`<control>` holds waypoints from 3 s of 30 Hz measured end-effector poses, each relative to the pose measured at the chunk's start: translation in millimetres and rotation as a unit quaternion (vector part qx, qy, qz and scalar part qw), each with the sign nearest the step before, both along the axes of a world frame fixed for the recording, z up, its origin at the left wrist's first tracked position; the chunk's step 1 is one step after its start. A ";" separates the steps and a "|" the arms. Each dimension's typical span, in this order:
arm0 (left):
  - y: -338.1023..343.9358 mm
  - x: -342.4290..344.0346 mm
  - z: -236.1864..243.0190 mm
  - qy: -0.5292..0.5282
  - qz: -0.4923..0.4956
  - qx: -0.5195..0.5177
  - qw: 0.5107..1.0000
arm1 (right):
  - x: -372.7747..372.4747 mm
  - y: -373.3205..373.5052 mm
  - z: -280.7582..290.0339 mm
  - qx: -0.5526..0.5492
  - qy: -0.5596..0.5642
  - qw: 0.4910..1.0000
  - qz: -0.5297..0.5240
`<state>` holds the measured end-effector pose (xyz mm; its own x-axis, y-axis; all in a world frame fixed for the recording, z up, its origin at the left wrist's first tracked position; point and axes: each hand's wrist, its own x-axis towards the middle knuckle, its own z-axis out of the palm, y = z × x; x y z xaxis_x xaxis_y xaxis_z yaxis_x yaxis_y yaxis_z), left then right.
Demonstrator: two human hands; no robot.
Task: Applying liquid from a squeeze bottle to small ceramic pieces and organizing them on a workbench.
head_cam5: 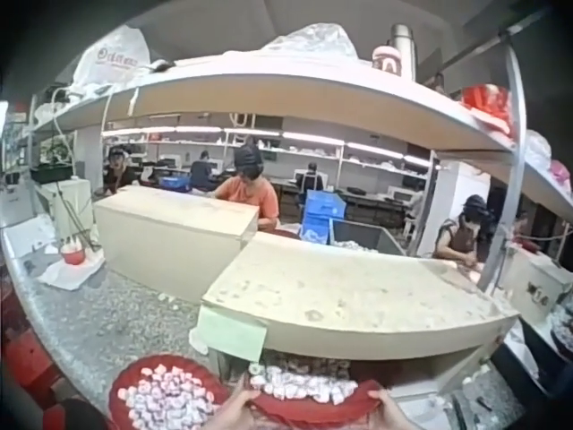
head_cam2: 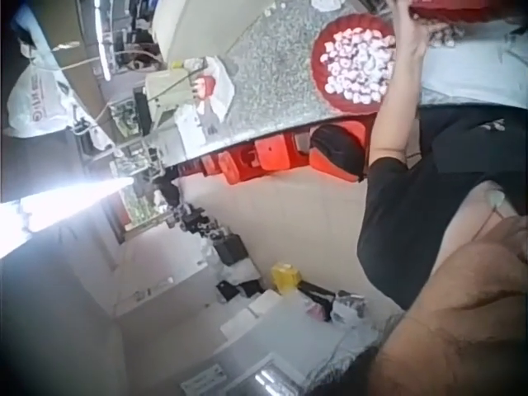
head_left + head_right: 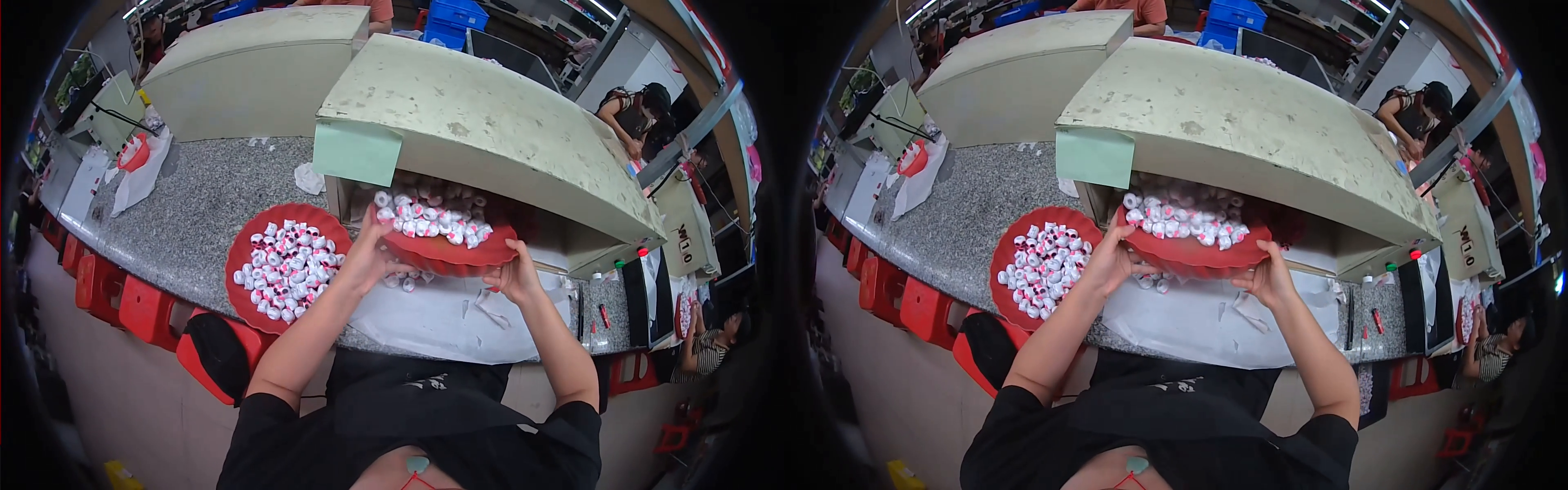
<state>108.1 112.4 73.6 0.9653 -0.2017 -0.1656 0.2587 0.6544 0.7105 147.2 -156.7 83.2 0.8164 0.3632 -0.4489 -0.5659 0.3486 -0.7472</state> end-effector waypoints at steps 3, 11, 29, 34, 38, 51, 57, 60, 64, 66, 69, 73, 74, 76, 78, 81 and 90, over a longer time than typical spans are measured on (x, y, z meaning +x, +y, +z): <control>-10.1 -13.4 -2.8 -0.007 -0.010 0.005 1.000 | -14.4 -9.0 5.1 -0.003 -0.013 1.000 -0.004; -3.7 30.3 -2.2 0.016 -0.037 -0.103 0.994 | 20.7 -1.1 22.5 0.017 0.002 0.999 -0.051; -16.2 2.4 37.6 0.061 -0.050 -0.138 0.987 | -8.2 -7.2 68.1 0.019 -0.030 0.996 -0.082; -50.8 -62.1 17.1 0.079 -0.094 -0.083 0.989 | -81.1 -50.1 57.8 -0.039 0.016 0.999 -0.029; -80.8 -97.8 5.1 -0.048 -0.069 0.096 0.992 | -139.0 -116.4 71.5 -0.023 0.005 0.999 -0.030; -119.6 -111.6 -75.5 -0.345 0.034 0.730 0.589 | -268.7 -380.2 95.5 -0.118 -0.200 0.830 -0.507; -125.0 -102.8 -77.6 -0.338 0.044 0.781 0.523 | -29.9 -505.2 73.8 -0.038 -0.252 0.783 -0.568; -108.1 -95.9 -111.1 -0.354 0.021 0.802 0.480 | 120.6 -542.3 54.0 -0.028 -0.264 0.782 -0.564; -96.5 -49.3 -63.8 -0.696 0.012 0.704 -0.139 | 278.8 -561.7 8.5 -0.004 -0.189 0.718 -0.670; -98.7 -67.2 -82.0 -0.617 0.016 0.776 -0.132 | 309.8 -554.4 5.1 0.020 -0.166 0.703 -0.692; -124.6 -101.2 -92.6 -0.398 -0.016 0.893 0.211 | 346.2 -578.0 -9.6 -0.002 -0.145 0.749 -0.646; -128.0 -102.0 -96.7 -0.229 -0.054 0.847 0.477 | 351.2 -612.2 -29.0 0.010 -0.159 0.817 -0.555; -127.6 -99.7 -96.2 -0.227 -0.061 0.845 0.481 | 347.1 -610.5 -27.6 -0.063 -0.174 0.817 -0.547; -129.3 -108.4 -92.2 -0.190 -0.046 0.821 0.537 | 327.8 -563.7 -5.8 -0.156 -0.161 0.821 -0.525; -107.3 -96.1 -120.1 -0.272 -0.020 0.801 0.533 | 295.8 -561.9 12.6 -0.148 -0.185 0.835 -0.497; -113.1 -95.4 -93.5 -0.323 0.030 0.734 0.597 | 199.9 -575.0 73.1 -0.036 -0.279 0.837 -0.470; -13.8 -79.1 -6.2 -0.461 0.028 0.650 0.603 | -142.9 -162.5 172.9 0.000 -0.646 0.763 0.013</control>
